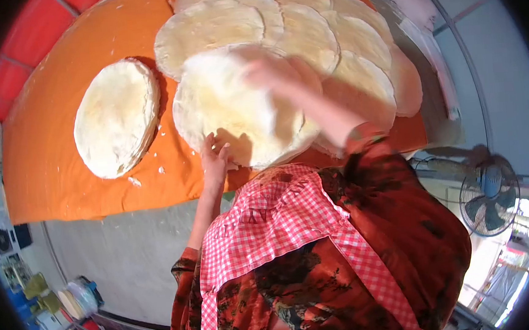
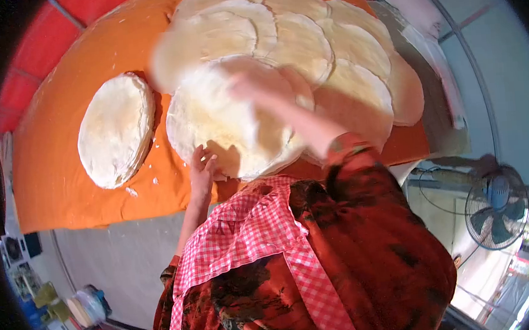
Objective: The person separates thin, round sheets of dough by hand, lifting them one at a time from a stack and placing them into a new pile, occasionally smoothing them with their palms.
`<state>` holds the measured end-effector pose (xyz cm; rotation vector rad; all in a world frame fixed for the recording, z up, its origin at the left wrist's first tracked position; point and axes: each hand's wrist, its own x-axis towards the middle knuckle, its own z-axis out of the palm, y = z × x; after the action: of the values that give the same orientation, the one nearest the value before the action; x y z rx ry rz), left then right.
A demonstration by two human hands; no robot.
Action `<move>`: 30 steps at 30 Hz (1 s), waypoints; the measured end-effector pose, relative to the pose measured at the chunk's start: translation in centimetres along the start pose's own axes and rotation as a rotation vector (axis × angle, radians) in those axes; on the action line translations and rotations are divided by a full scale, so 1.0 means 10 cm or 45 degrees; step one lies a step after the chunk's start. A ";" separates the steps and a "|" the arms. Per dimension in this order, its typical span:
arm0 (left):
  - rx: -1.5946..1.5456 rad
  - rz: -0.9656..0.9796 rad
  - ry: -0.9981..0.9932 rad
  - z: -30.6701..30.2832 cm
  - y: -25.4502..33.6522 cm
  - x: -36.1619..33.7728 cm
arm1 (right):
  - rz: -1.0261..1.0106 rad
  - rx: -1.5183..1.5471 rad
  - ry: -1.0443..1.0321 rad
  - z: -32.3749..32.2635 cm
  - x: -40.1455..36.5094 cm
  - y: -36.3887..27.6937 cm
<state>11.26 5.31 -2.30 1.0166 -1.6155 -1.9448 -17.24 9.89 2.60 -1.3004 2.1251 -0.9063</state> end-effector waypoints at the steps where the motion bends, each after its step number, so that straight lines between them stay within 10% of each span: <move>1: 0.024 0.000 -0.007 -0.01 0.01 -0.01 | 0.168 0.828 0.164 -0.40 -0.04 0.22; 3: 0.076 -0.004 -0.028 -0.05 0.01 -0.03 | 0.150 0.418 0.166 -1.50 0.11 0.60; 4: 0.304 0.128 0.189 -0.10 0.01 -0.05 | 0.265 0.591 0.435 -1.80 -0.11 0.11; 7: 0.999 0.510 0.841 -0.28 0.02 -0.01 | 0.050 0.519 0.090 -2.51 -0.09 -0.62; 9: 0.613 0.247 0.733 -0.39 -0.14 0.05 | -0.177 0.012 0.217 -2.54 0.08 -0.81; 15: 0.090 -0.098 0.522 -0.41 0.08 0.11 | 0.100 -0.370 -0.207 -0.77 -0.05 -1.61; 19: 0.273 0.115 0.593 -0.43 -0.10 0.25 | -0.022 -0.613 -0.274 1.15 0.05 -0.50; 22: 0.414 0.255 0.600 -0.39 -0.05 0.20 | 0.062 -0.708 -0.382 0.80 -0.49 -1.55; 30: 0.304 0.348 0.519 -0.25 0.10 0.18 | 0.093 -0.363 -0.269 1.40 -0.11 -1.09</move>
<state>11.80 2.12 -1.97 1.1254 -1.6661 -1.2916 -0.76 3.33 1.57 -1.3755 2.1713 -0.4246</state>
